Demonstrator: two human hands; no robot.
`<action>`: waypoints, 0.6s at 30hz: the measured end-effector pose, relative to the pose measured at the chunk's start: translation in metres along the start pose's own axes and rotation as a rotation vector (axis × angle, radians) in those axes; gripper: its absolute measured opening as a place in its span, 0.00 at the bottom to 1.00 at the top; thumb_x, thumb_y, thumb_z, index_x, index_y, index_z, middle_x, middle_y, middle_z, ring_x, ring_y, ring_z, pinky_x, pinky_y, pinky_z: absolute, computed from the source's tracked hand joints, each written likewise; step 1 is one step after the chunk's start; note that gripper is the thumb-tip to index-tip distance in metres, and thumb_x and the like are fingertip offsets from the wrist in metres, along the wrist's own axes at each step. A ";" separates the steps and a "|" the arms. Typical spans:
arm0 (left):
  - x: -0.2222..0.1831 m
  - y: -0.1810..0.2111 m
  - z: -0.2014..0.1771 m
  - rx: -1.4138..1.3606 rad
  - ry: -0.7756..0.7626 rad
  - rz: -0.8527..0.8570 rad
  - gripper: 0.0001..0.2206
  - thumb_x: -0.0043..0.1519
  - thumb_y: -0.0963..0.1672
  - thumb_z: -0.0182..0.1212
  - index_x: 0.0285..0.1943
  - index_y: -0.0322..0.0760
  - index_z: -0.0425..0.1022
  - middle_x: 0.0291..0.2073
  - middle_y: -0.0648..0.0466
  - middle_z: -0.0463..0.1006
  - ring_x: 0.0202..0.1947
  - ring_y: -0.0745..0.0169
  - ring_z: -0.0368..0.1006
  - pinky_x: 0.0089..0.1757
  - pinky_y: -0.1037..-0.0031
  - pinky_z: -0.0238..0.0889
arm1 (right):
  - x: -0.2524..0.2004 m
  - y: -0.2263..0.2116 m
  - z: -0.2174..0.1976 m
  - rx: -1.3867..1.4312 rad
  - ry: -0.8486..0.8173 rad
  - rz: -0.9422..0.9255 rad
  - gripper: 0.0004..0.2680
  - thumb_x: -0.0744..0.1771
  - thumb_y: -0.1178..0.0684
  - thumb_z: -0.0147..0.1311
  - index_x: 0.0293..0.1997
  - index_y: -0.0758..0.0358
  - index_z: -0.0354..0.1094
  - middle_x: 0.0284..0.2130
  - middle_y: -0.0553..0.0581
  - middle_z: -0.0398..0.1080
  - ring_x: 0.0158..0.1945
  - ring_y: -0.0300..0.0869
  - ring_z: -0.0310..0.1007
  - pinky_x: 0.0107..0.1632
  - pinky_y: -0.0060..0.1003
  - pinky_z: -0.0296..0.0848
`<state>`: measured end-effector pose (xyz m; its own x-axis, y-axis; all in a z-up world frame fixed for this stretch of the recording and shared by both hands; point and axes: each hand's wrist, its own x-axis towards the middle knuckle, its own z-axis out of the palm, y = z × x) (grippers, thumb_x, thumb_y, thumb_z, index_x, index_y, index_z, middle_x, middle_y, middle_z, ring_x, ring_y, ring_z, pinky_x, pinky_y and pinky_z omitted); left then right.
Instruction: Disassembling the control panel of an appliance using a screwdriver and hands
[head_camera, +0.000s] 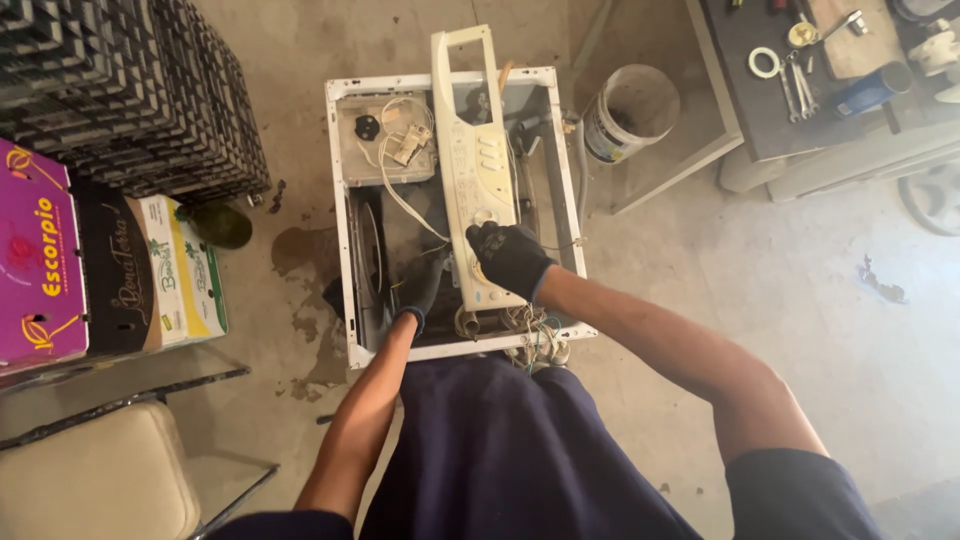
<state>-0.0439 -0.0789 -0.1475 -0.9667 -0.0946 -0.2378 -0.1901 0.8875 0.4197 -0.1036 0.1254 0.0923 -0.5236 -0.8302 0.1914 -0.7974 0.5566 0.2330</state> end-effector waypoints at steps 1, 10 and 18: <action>-0.007 -0.005 0.011 0.215 0.312 0.200 0.19 0.67 0.50 0.50 0.68 0.57 0.67 0.61 0.47 0.74 0.55 0.43 0.72 0.55 0.43 0.57 | -0.002 -0.001 0.004 0.020 0.079 -0.012 0.10 0.65 0.56 0.42 0.47 0.64 0.69 0.25 0.63 0.69 0.21 0.55 0.70 0.19 0.52 0.61; 0.009 0.078 -0.062 -1.087 -0.291 -0.709 0.54 0.41 0.68 0.66 0.78 0.58 0.52 0.69 0.47 0.62 0.64 0.47 0.62 0.59 0.60 0.56 | 0.002 -0.002 0.008 0.154 0.064 0.261 0.13 0.63 0.36 0.57 0.31 0.53 0.66 0.12 0.44 0.61 0.16 0.46 0.70 0.17 0.45 0.65; -0.029 0.124 -0.110 -1.355 -0.376 -0.621 0.40 0.50 0.52 0.81 0.70 0.39 0.64 0.57 0.42 0.76 0.56 0.44 0.75 0.51 0.56 0.75 | 0.002 0.015 -0.039 0.175 -0.068 0.216 0.03 0.68 0.51 0.55 0.39 0.55 0.71 0.29 0.61 0.72 0.34 0.56 0.77 0.29 0.49 0.72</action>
<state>-0.0587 -0.0154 0.0074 -0.6202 0.0182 -0.7842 -0.7438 -0.3314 0.5805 -0.1049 0.1329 0.1339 -0.7014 -0.6962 0.1527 -0.7015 0.7123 0.0249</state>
